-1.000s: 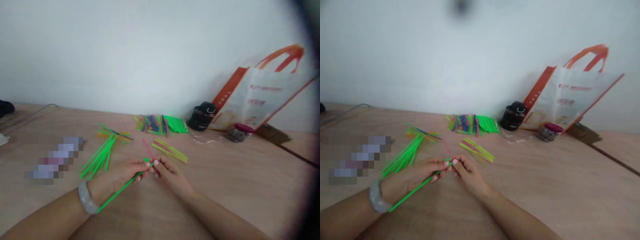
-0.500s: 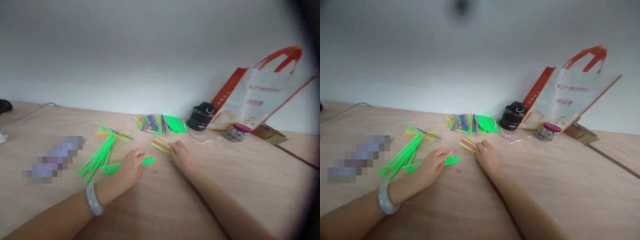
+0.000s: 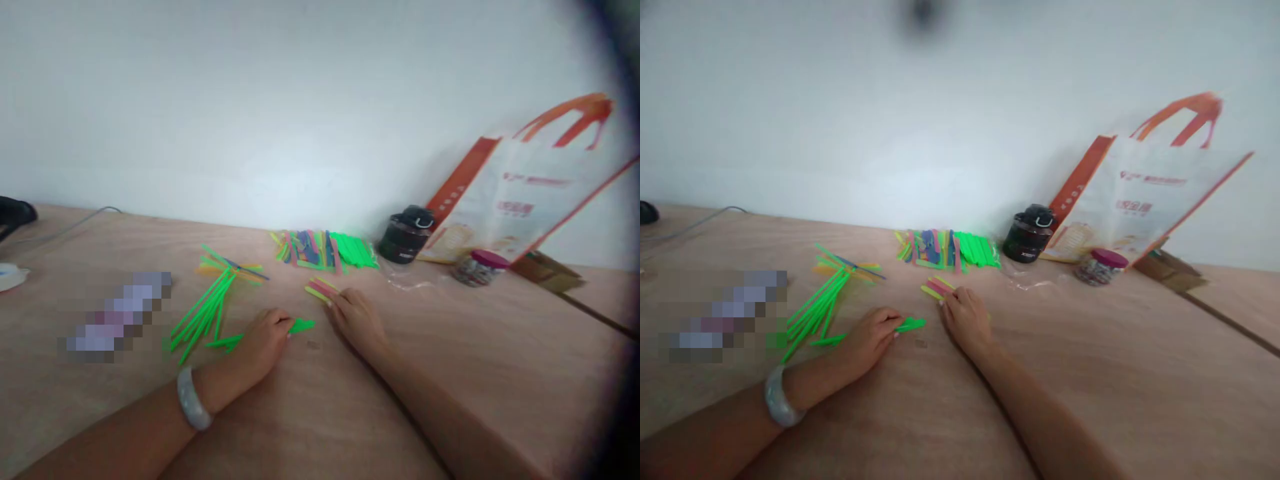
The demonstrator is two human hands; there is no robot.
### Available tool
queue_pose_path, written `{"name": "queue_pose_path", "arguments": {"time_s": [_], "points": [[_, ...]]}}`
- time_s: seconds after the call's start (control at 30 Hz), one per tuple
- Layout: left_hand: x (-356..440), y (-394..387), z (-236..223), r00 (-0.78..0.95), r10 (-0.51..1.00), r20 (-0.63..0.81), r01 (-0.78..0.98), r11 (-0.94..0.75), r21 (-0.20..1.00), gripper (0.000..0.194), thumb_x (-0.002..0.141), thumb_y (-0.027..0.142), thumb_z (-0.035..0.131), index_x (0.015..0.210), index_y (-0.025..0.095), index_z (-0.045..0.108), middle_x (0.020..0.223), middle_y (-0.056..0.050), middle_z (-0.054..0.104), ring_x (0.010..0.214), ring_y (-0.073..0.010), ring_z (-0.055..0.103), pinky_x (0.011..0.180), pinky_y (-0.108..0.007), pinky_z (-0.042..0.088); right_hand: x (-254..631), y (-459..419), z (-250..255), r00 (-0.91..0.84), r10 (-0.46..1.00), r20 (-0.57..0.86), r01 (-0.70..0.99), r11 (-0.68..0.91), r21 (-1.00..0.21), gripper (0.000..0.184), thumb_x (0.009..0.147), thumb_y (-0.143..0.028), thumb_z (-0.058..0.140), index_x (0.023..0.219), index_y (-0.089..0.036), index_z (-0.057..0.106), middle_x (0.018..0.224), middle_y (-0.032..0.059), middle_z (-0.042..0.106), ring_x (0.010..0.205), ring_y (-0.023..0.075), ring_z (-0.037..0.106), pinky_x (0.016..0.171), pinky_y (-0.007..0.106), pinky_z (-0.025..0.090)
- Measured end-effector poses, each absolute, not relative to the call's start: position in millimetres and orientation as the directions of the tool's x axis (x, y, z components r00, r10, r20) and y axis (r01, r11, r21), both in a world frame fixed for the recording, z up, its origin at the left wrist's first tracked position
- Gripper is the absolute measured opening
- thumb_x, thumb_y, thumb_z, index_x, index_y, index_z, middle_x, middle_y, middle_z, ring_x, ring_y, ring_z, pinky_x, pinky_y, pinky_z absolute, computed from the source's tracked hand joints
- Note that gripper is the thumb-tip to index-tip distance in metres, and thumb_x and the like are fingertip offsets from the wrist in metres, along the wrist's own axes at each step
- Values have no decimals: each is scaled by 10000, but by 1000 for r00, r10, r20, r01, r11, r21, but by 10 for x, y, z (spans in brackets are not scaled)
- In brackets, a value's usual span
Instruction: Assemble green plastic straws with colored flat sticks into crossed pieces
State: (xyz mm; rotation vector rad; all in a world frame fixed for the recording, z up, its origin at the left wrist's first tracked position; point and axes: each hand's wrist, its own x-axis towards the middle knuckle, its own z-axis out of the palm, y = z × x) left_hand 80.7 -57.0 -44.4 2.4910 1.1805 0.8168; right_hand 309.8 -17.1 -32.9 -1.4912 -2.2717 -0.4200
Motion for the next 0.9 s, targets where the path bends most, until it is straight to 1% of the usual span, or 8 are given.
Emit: {"name": "queue_pose_path", "arguments": {"time_s": [0.1, 0.2, 0.33, 0.43, 0.5, 0.63, 0.73, 0.9], "points": [[811, -585, -390, 505, 768, 395, 654, -639, 406, 274, 878, 153, 428, 1116, 192, 558, 1070, -65, 584, 998, -179, 527, 917, -365, 433, 3052, -226, -345, -402, 768, 498, 885, 465, -3, 288, 902, -303, 400, 1001, -185, 643, 900, 87, 593, 869, 196, 528, 771, 311, 428], [707, -553, -232, 447, 792, 417, 771, -577, 270, 217, 885, 171, 407, 1009, 176, 586, 978, -67, 599, 935, -200, 537, 864, -375, 446, 3022, -269, -344, -431, 741, 515, 856, 517, -28, 280, 902, -301, 402, 1000, -193, 640, 937, 85, 602, 905, 195, 534, 802, 318, 432], [397, -381, -18, 228, 827, 514, 920, -356, 164, 212, 868, 160, 387, 991, 147, 558, 951, -84, 588, 917, -219, 541, 828, -364, 446, 2993, -293, -331, -444, 736, 510, 842, 537, -42, 272, 905, -298, 396, 959, -205, 645, 936, 76, 604, 905, 189, 542, 790, 312, 438], [169, -234, 18, 83, 875, 478, 983, -152, 107, 210, 861, 212, 423, 1018, 139, 541, 953, -96, 589, 913, -239, 553, 795, -360, 452, 2977, -289, -329, -449, 737, 506, 838, 543, -48, 273, 904, -307, 396, 938, -206, 648, 931, 73, 602, 908, 187, 542, 790, 310, 440], [69, -167, -16, 61, 904, 422, 992, -103, 77, 209, 855, 238, 451, 1011, 135, 544, 963, -101, 596, 934, -242, 557, 796, -349, 451, 2972, -283, -332, -456, 733, 505, 831, 554, -54, 274, 904, -309, 396, 943, -207, 647, 937, 73, 601, 906, 184, 541, 794, 310, 442], [11, -117, -94, 91, 921, 380, 989, -127, 71, 187, 858, 222, 447, 970, 135, 569, 943, -94, 609, 949, -232, 563, 815, -332, 444, 2975, -282, -337, -459, 729, 508, 818, 570, -79, 276, 904, -306, 394, 940, -203, 647, 938, 76, 599, 906, 185, 541, 808, 317, 440], [72, -145, -85, 104, 897, 430, 972, -183, 148, 189, 858, 226, 449, 973, 146, 576, 911, -78, 609, 877, -214, 577, 780, -322, 455, 2976, -297, -325, -457, 729, 509, 797, 590, -130, 274, 903, -302, 397, 937, -201, 649, 940, 79, 603, 904, 187, 543, 811, 322, 438], [320, -323, -29, 193, 809, 555, 882, -391, 264, 233, 884, 210, 418, 1067, 178, 557, 908, -51, 579, 828, -177, 566, 734, -301, 472, 2920, -336, -303, -395, 749, 532, 680, 628, -378, 270, 899, -320, 406, 908, -200, 648, 916, 75, 621, 910, 189, 546, 825, 329, 431]]}}
